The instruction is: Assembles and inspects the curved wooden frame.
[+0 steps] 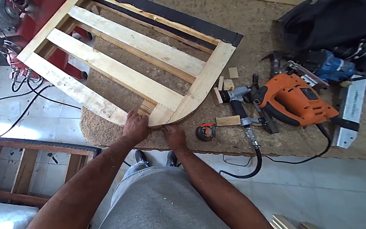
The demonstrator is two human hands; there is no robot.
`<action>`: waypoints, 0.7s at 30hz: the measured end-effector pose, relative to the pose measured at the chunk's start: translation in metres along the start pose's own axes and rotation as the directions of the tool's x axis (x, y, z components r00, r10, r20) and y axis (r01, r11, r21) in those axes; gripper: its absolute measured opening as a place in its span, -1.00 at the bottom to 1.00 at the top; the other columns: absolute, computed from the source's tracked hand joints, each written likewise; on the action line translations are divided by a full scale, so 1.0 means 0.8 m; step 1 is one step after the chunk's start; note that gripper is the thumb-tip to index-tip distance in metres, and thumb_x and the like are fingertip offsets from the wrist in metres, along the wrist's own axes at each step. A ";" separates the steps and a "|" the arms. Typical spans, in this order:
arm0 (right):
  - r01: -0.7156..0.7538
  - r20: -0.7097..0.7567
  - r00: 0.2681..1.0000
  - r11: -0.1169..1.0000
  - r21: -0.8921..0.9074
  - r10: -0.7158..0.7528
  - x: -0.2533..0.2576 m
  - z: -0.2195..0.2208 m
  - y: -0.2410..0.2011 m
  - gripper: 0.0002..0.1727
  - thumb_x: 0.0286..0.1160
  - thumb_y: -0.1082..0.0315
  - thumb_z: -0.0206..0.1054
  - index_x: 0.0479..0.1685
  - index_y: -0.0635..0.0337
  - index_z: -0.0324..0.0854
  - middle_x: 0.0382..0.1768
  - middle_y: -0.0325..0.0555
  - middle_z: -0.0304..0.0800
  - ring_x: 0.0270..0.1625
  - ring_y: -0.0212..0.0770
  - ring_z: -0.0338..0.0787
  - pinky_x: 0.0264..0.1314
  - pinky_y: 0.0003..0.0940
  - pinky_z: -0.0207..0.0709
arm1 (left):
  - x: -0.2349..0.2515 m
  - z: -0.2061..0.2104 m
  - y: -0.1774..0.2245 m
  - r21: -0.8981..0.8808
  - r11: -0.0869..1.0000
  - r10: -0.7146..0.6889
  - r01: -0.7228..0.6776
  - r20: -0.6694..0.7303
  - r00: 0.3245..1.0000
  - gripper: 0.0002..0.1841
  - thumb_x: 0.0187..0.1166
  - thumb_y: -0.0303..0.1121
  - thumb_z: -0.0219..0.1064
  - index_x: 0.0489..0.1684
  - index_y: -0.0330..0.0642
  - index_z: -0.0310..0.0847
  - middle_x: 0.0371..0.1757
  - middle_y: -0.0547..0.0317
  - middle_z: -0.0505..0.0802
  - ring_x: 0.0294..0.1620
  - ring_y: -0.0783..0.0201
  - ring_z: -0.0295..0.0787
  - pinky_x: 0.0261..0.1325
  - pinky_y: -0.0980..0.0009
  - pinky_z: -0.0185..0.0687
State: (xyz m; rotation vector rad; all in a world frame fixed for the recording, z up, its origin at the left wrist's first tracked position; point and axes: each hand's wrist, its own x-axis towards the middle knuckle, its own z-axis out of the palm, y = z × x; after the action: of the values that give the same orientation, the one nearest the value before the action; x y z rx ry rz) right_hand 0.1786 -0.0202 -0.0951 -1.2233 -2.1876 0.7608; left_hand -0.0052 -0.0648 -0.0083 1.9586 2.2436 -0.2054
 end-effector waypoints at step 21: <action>-0.027 0.110 0.994 0.995 0.096 0.016 0.005 -0.011 0.006 -0.77 0.64 0.17 0.36 -0.22 0.04 0.89 -0.17 -0.10 0.94 -0.02 -0.09 0.91 0.10 0.05 0.77 | -0.096 0.004 0.031 -0.585 0.779 -0.332 0.227 -0.077 0.940 -0.76 0.65 -0.21 0.37 0.09 -0.08 0.83 -0.10 0.15 0.89 -0.08 0.20 0.86 0.10 0.05 0.81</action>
State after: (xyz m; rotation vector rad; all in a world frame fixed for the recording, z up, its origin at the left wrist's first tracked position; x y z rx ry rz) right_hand 0.1858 -0.0125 -0.0914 -1.1836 -2.1986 0.9522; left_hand 0.0300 -0.1368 0.0044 1.3634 2.3250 0.5746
